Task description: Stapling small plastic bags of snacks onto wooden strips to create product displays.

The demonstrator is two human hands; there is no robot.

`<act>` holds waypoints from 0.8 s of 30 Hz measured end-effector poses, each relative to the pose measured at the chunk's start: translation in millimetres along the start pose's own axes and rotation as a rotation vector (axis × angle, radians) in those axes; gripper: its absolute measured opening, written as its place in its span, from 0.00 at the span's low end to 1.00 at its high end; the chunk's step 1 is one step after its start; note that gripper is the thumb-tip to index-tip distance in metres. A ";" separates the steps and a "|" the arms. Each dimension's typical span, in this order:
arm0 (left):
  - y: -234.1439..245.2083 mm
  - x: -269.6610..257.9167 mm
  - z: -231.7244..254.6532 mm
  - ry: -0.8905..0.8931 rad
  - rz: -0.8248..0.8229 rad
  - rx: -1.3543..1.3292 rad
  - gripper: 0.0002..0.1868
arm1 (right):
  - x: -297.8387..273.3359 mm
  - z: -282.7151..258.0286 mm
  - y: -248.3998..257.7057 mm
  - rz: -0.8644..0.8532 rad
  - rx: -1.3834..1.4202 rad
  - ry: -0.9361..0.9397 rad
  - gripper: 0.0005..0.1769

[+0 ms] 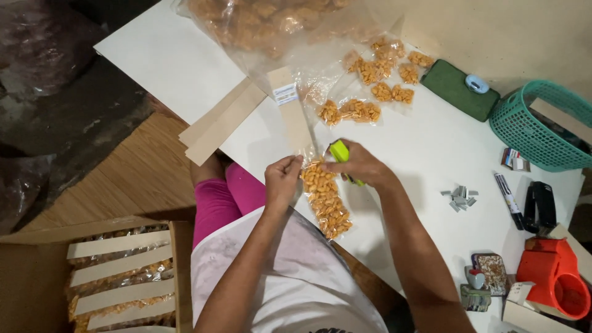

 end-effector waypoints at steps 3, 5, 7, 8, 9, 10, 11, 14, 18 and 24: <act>-9.6 -5.9 23.4 -0.047 -0.034 0.051 0.14 | -3.8 -17.9 31.2 0.375 0.271 0.065 0.16; -17.5 -6.1 32.2 -0.125 -0.076 0.112 0.12 | 5.1 -23.9 36.6 0.477 0.481 0.135 0.22; -24.8 -6.8 45.7 -0.208 -0.119 0.174 0.10 | -11.3 -52.7 32.0 0.578 0.694 0.211 0.30; -27.9 -7.3 51.3 -0.222 -0.135 0.248 0.08 | -30.0 -79.0 21.3 0.598 0.598 0.177 0.42; -31.3 -8.2 55.8 -0.234 -0.150 0.320 0.07 | -48.6 -104.8 10.5 0.615 0.499 0.142 0.57; -31.7 -5.4 54.8 -0.235 -0.151 0.320 0.07 | -36.5 -89.1 13.8 0.616 0.500 0.142 0.57; -33.5 -3.9 53.6 -0.247 -0.160 0.349 0.07 | -26.8 -80.0 19.0 0.629 0.428 0.215 0.52; -36.5 -6.8 61.3 -0.229 -0.174 0.383 0.08 | -20.9 -77.2 21.5 0.664 0.364 0.318 0.45; -44.3 -6.3 62.2 -0.271 -0.188 0.465 0.10 | -23.2 -82.9 17.7 0.847 0.685 0.355 0.23; -30.9 18.9 22.4 -0.195 -0.169 0.346 0.13 | 63.5 -18.4 52.1 0.671 0.361 0.233 0.25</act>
Point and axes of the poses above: each hand's wrist, its own x-axis towards the middle knuckle, its own y-axis out of the back of the hand, z = x × y, the point moved 9 cm from there along x, towards the middle knuckle, and after that the axes turned 1 degree about x, right-handed, at the moved point
